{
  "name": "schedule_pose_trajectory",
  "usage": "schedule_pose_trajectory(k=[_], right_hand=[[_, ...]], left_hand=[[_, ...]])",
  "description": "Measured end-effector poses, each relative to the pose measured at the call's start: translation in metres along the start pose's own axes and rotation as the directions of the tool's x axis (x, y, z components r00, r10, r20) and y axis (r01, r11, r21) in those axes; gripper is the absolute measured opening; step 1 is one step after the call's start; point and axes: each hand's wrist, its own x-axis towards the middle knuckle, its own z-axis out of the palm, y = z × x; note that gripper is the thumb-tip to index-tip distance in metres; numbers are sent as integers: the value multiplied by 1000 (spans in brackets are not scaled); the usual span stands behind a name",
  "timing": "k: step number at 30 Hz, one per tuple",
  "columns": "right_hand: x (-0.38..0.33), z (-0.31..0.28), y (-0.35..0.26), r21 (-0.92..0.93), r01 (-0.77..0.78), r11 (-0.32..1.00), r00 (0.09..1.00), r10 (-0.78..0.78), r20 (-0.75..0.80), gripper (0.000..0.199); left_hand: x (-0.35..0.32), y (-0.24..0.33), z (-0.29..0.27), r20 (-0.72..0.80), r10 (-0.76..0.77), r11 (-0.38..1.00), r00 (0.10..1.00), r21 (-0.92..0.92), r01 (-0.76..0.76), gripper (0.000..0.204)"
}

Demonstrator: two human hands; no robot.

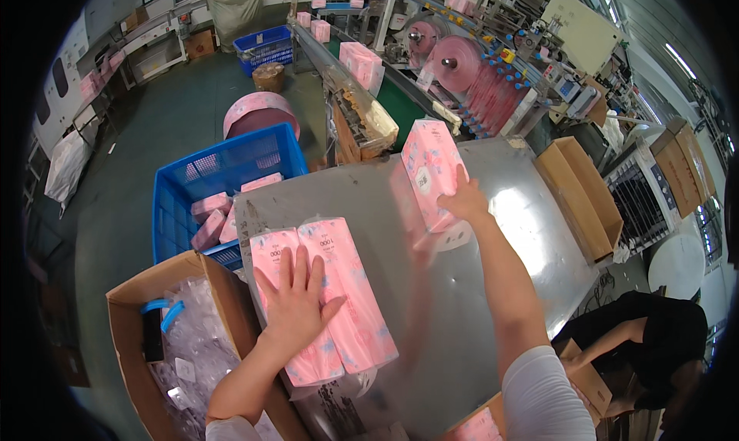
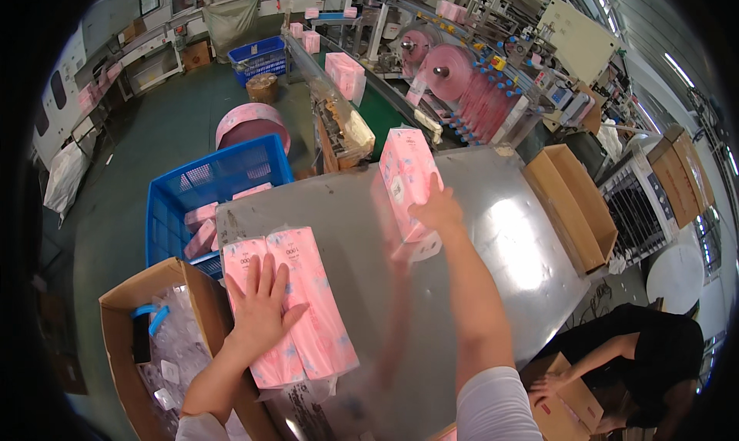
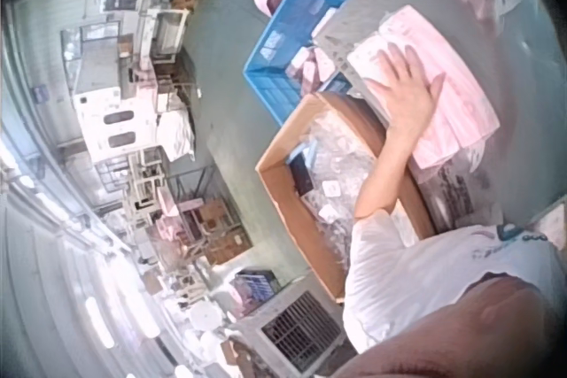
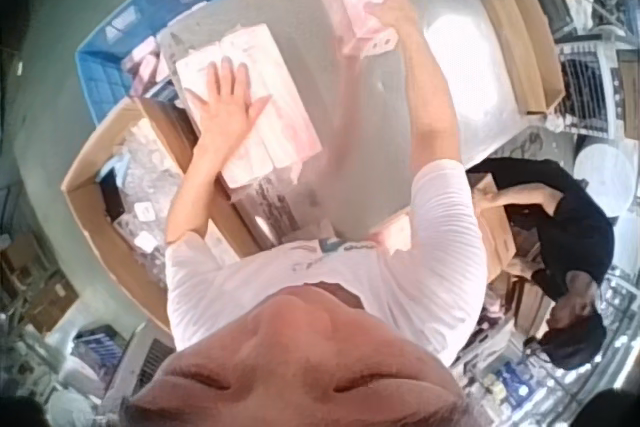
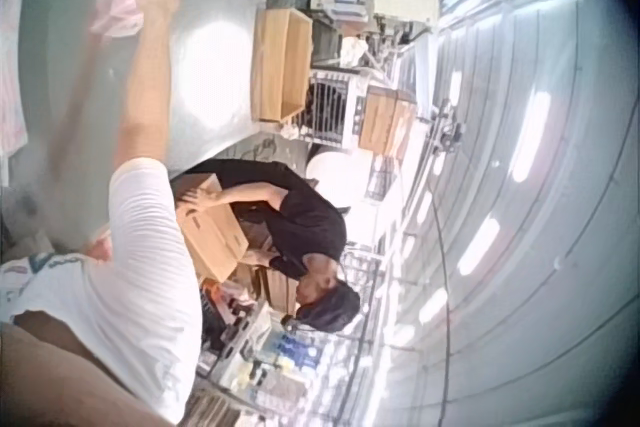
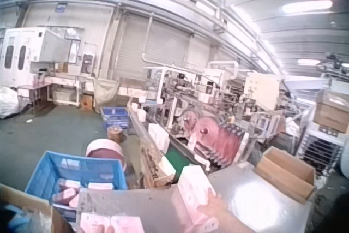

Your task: The person organizes pink tissue boxes on a metal table and packs them into cardboard boxes before feeding the boxes into a sealing machine.

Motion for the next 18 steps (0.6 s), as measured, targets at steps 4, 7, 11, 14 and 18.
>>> schedule_pose_trajectory(k=[4,7,11,14,18], right_hand=[[-101,10,-1,39,141,989,978,-145,151,107],[-205,45,-3,11,450,893,892,-450,47,103],[-237,14,-16,268,357,895,849,-430,308,84],[-158,-4,-5,338,356,871,918,-393,47,57],[-32,-31,-3,-196,473,859,776,-511,-369,52]], left_hand=[[1,-1,0,-31,9,1000,999,27,-8,69],[4,1,2,-1,-3,1000,1000,2,3,67],[2,-6,-3,43,21,1000,999,-17,-20,65],[1,-7,-6,11,33,999,999,12,-33,64],[6,-1,-6,-1,58,998,998,-29,-58,62]])
